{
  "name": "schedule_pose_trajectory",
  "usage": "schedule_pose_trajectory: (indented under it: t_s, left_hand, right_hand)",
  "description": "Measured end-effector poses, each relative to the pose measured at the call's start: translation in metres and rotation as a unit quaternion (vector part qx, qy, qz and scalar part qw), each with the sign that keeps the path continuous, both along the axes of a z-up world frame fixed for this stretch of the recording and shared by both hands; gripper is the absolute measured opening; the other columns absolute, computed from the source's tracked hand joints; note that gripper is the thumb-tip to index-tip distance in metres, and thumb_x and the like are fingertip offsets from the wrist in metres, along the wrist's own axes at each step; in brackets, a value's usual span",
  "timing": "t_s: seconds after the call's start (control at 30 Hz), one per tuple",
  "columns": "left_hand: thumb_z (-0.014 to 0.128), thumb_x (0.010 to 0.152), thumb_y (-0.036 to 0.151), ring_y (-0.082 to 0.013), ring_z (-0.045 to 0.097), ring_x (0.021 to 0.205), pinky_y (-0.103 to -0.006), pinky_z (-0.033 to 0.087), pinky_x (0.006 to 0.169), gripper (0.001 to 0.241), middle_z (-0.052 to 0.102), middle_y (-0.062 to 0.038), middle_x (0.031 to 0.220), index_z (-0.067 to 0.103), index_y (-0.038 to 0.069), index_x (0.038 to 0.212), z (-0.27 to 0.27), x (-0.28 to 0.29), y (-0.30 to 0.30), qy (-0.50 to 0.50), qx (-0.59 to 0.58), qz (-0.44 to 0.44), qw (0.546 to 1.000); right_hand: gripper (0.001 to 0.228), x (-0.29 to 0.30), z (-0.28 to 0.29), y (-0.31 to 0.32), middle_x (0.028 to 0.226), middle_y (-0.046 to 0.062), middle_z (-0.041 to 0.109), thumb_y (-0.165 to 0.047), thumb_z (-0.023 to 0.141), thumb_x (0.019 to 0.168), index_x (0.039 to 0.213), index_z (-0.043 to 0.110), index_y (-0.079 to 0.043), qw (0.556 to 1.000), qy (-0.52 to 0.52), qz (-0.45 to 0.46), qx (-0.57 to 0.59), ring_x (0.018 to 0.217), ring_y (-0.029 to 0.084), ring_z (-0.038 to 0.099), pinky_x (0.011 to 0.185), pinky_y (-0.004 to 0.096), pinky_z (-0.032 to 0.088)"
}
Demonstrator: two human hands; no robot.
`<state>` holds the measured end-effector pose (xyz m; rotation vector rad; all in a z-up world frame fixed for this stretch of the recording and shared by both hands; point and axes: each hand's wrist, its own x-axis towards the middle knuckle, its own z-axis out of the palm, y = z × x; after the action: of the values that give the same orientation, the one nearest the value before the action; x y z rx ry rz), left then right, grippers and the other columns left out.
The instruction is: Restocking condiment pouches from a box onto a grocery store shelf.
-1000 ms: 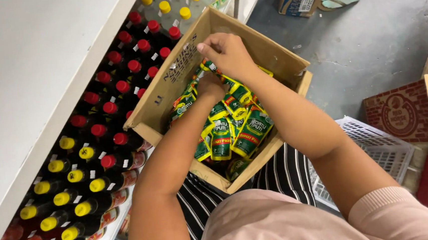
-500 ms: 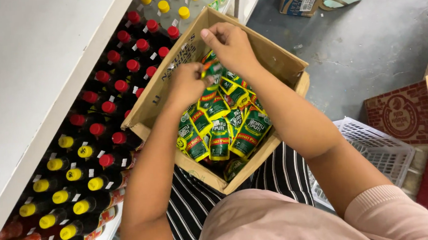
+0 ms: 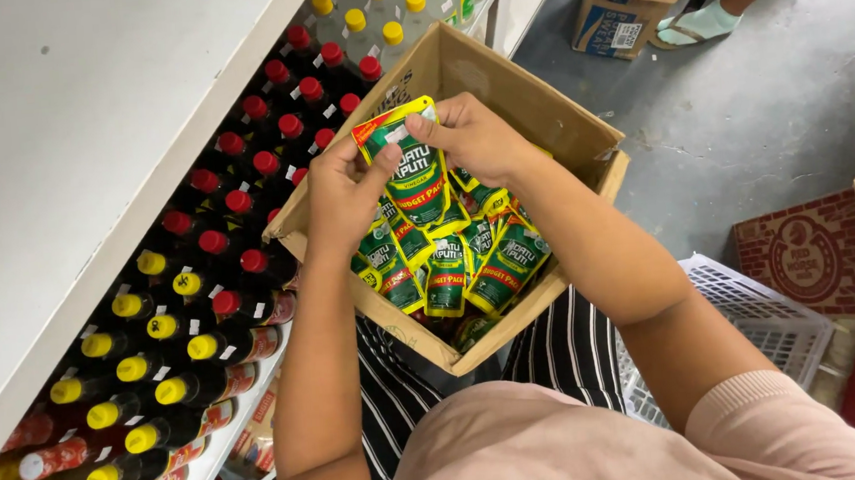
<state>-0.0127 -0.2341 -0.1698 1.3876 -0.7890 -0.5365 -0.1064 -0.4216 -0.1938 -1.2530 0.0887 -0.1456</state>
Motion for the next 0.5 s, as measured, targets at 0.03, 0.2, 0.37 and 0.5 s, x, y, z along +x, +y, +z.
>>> schedule_pose_trajectory:
  t_s: [0.03,0.2,0.37,0.5]
  left_hand:
    - [0.075,0.098,0.017,-0.0049,0.059,0.08,-0.025,0.049,0.071,0.024,0.07,0.001,0.092,0.073,-0.001,0.113,-0.001,-0.001,0.0,-0.039,0.011,0.034,0.999]
    - [0.071,0.101,0.032,-0.0054,0.05,0.067,-0.0256,0.042,0.06,0.031,0.064,0.001,0.076,0.077,0.003,0.107,0.002,-0.009,-0.008,-0.149,0.056,0.154,0.975]
    - [0.068,0.103,0.036,-0.0069,0.055,0.068,-0.0267,0.045,0.062,0.032,0.067,-0.001,0.077,0.077,0.005,0.107,-0.008,-0.01,-0.015,-0.193,0.045,0.19,0.961]
    - [0.069,0.104,0.032,-0.0072,0.054,0.071,-0.0267,0.046,0.065,0.03,0.063,0.001,0.078,0.072,0.003,0.103,-0.026,-0.005,-0.017,-0.155,0.021,0.193,0.969]
  right_hand:
    - [0.036,0.0,-0.003,0.002,0.088,0.002,0.074,-0.035,0.066,0.104,0.108,0.077,-0.001,0.999,0.021,-0.015,-0.029,0.068,0.005,0.058,0.056,0.022,0.045]
    - [0.03,-0.002,0.008,0.011,0.094,0.002,0.076,-0.027,0.067,0.103,0.108,0.075,0.001,1.0,-0.008,-0.01,-0.016,0.077,0.007,0.065,0.067,0.024,0.053]
    - [0.027,-0.001,0.005,0.015,0.099,0.004,0.077,-0.02,0.069,0.102,0.11,0.074,0.005,0.998,-0.046,-0.028,-0.039,0.086,0.007,0.068,0.078,0.026,0.058]
    - [0.026,0.001,0.007,0.019,0.096,0.004,0.076,-0.02,0.068,0.102,0.109,0.074,0.005,0.999,-0.029,-0.039,-0.011,0.082,0.009,0.068,0.074,0.027,0.059]
